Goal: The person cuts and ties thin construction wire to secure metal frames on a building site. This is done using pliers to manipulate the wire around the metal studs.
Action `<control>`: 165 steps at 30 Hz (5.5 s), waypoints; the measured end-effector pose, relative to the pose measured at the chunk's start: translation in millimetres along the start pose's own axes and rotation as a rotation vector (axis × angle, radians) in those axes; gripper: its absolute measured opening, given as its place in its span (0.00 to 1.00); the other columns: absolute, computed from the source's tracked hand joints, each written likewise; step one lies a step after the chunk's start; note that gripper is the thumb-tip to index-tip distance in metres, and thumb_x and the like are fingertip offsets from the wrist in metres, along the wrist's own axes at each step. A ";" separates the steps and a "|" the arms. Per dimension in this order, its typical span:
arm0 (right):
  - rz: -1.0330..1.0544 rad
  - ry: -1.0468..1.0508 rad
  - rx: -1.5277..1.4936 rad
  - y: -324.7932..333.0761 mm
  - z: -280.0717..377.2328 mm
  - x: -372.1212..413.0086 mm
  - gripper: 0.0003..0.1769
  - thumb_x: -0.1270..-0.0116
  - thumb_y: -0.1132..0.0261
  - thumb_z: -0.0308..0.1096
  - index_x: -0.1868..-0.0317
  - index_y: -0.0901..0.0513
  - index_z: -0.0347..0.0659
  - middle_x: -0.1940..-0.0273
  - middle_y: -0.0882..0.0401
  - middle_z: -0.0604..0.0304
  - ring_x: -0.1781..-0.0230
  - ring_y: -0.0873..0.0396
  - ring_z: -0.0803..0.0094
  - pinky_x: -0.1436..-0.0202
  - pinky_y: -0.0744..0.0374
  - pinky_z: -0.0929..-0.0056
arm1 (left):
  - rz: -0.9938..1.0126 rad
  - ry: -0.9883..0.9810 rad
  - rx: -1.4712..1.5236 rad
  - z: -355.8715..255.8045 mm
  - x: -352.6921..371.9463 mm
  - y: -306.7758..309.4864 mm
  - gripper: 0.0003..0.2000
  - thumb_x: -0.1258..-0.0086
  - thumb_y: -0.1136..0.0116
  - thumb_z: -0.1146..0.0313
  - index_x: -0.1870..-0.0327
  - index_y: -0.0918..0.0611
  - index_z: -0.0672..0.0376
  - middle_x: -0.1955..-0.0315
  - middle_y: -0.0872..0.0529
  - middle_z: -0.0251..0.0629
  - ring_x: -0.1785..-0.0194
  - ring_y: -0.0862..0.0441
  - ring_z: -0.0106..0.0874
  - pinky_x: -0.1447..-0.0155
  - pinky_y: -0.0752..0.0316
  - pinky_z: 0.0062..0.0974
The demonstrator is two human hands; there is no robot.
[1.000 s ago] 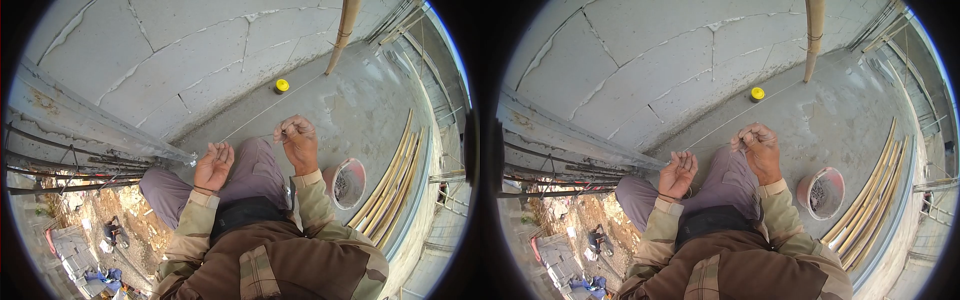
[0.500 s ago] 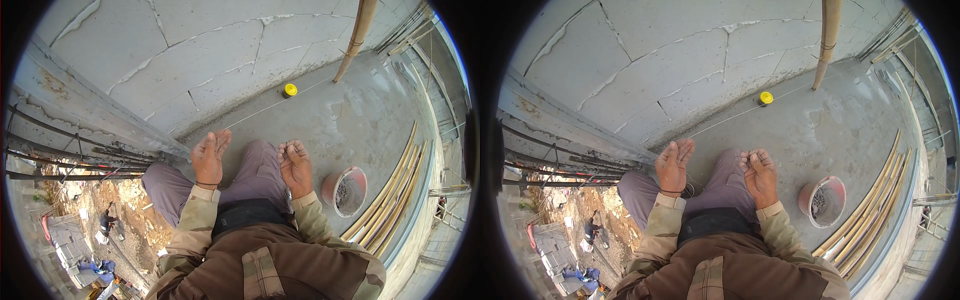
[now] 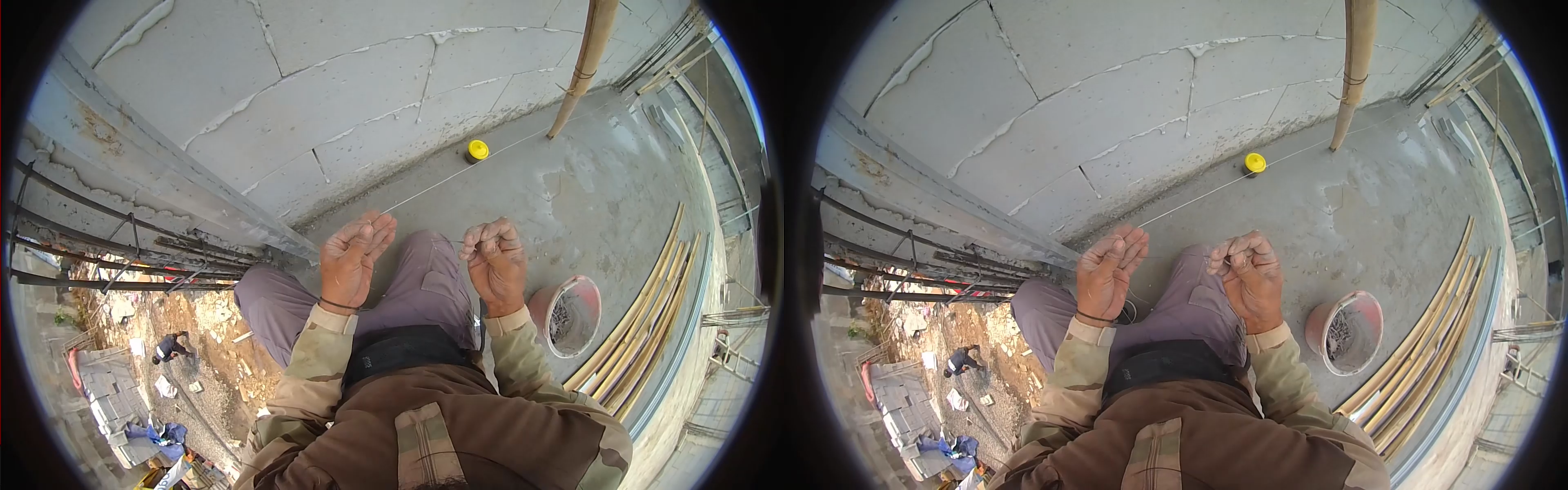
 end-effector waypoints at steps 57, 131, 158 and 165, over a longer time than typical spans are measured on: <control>0.628 -0.037 0.699 -83.6 -30.8 43.4 0.05 0.34 0.34 0.16 0.59 0.15 0.30 0.53 0.11 0.48 0.55 0.12 0.55 0.56 0.13 0.66 | -0.027 0.242 0.633 -12.0 -23.5 47.1 0.14 0.22 0.38 0.60 0.46 0.18 0.61 0.60 0.10 0.34 0.56 0.11 0.26 0.47 0.13 0.25; 0.134 0.085 1.271 -57.8 -104.2 -10.1 0.06 0.41 0.29 0.22 0.62 0.14 0.38 0.61 0.21 0.54 0.65 0.19 0.58 0.61 0.22 0.64 | 0.032 0.203 -0.645 -31.1 24.5 40.1 0.07 0.25 0.42 0.76 0.53 0.17 0.70 0.66 0.11 0.38 0.68 0.14 0.22 0.63 0.19 0.19; -0.476 -0.342 0.408 0.6 -117.5 20.2 0.02 0.31 0.34 0.20 0.63 0.17 0.32 0.65 0.16 0.61 0.65 0.19 0.80 0.62 0.21 0.79 | -0.201 0.164 -0.514 40.0 22.2 8.9 0.09 0.21 0.44 0.76 0.49 0.17 0.72 0.62 0.10 0.42 0.63 0.11 0.27 0.56 0.11 0.24; -0.472 -0.248 0.300 5.4 -120.5 19.8 0.01 0.30 0.34 0.21 0.61 0.18 0.31 0.64 0.16 0.59 0.65 0.20 0.79 0.62 0.22 0.78 | -0.140 0.284 -0.226 38.0 18.3 20.4 0.07 0.20 0.43 0.75 0.49 0.18 0.67 0.59 0.11 0.38 0.60 0.12 0.24 0.55 0.12 0.18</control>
Point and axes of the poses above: each hand's wrist, its own x-axis away from the middle knuckle, its own y-axis out of the back of the hand, z = x × y, the point moved 1 cm from there along -x, towards the middle knuckle
